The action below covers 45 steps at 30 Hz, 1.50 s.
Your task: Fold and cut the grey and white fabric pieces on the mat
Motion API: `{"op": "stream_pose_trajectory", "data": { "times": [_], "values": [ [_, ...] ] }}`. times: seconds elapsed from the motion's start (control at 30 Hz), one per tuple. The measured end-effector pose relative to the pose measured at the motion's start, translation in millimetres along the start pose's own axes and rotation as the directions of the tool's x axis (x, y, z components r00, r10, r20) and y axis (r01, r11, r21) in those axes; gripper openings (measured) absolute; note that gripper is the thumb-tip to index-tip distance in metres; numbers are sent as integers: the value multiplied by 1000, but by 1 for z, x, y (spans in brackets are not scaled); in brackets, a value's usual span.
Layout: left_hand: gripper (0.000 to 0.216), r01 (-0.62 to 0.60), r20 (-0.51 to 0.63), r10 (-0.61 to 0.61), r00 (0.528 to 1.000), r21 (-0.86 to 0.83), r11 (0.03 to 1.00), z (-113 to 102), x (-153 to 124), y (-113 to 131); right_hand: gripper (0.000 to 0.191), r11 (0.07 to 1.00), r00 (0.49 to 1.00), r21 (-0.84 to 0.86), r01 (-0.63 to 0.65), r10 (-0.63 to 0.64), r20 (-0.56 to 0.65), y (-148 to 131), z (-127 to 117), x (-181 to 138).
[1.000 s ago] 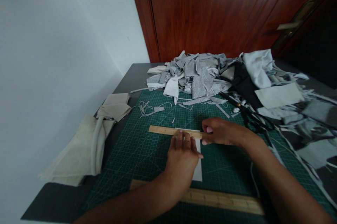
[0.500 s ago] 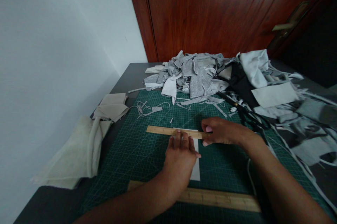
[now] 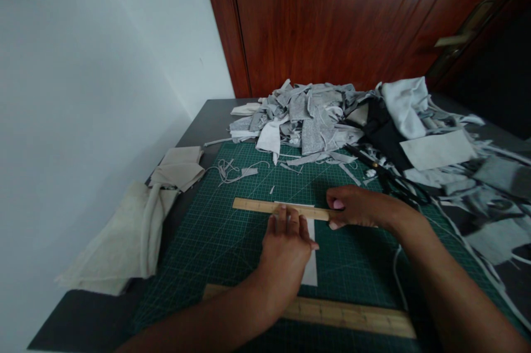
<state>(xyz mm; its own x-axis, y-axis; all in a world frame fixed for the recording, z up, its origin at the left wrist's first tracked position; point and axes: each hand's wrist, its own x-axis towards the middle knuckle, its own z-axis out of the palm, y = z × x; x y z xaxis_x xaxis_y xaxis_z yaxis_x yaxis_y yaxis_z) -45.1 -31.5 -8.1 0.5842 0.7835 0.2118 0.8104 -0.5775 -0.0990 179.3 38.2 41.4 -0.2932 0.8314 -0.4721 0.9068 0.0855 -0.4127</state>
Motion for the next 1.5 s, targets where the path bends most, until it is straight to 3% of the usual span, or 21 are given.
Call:
{"op": "stream_pose_trajectory", "data": {
  "times": [1.17, 1.5],
  "values": [
    [57, 8, 29, -8, 1000, -24, 1000, -8, 3, -2, 28, 1000, 999, 27, -2, 1, 33, -3, -9, -7],
    [56, -21, 14, 22, 1000, -18, 1000, -3, 2, -3, 31, 999, 998, -8, -32, 32, 61, 13, -12, -7]
  ]
}}
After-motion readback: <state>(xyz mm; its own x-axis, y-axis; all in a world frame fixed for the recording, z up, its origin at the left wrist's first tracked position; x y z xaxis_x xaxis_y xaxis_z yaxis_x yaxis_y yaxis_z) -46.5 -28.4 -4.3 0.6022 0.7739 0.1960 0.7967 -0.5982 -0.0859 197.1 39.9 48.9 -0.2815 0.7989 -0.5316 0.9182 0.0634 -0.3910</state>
